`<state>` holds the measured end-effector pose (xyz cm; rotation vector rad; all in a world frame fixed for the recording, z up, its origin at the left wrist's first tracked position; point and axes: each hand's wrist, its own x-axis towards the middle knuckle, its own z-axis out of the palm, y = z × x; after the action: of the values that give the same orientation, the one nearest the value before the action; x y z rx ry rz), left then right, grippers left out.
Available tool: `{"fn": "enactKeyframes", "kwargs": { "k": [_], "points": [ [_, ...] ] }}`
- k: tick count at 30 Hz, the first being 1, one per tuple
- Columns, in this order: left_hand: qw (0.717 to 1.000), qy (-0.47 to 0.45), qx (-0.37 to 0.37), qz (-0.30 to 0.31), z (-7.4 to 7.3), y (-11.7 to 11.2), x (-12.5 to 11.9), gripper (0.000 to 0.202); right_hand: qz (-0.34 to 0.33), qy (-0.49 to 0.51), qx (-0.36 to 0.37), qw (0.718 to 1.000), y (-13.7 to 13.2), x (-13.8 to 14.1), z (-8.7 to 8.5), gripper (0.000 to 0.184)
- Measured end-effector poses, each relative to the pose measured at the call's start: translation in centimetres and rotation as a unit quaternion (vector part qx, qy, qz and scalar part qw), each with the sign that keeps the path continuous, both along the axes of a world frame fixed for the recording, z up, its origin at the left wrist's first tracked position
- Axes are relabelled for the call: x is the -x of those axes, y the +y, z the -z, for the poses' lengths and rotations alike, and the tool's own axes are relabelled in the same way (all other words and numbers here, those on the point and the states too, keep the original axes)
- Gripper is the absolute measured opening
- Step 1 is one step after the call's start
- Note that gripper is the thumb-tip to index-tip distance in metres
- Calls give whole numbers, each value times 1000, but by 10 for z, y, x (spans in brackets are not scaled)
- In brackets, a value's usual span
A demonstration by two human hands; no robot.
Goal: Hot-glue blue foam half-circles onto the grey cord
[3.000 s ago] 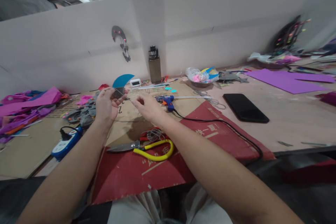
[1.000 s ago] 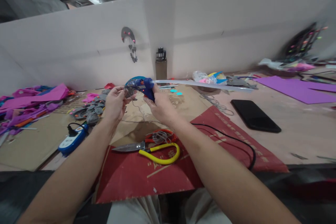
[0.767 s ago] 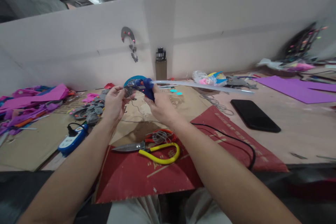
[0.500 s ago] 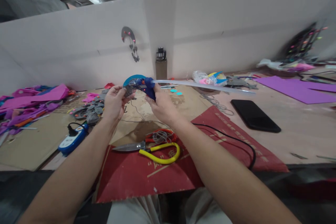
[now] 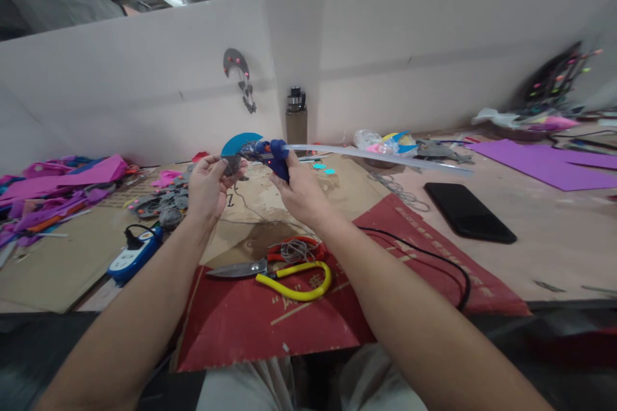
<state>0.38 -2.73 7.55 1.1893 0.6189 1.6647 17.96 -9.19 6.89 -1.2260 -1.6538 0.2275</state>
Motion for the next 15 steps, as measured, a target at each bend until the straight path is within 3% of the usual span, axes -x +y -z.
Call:
{"fn": "enactKeyframes", "kwargs": {
  "k": [9,15],
  "points": [
    [1000,-2,-5,14,-2,-1,1,21,23,1,8,1000,-4,1,-3,48],
    [1000,-16,19,9,-4,0,4,20,30,20,13,999,7,-4,2,46]
  ]
}}
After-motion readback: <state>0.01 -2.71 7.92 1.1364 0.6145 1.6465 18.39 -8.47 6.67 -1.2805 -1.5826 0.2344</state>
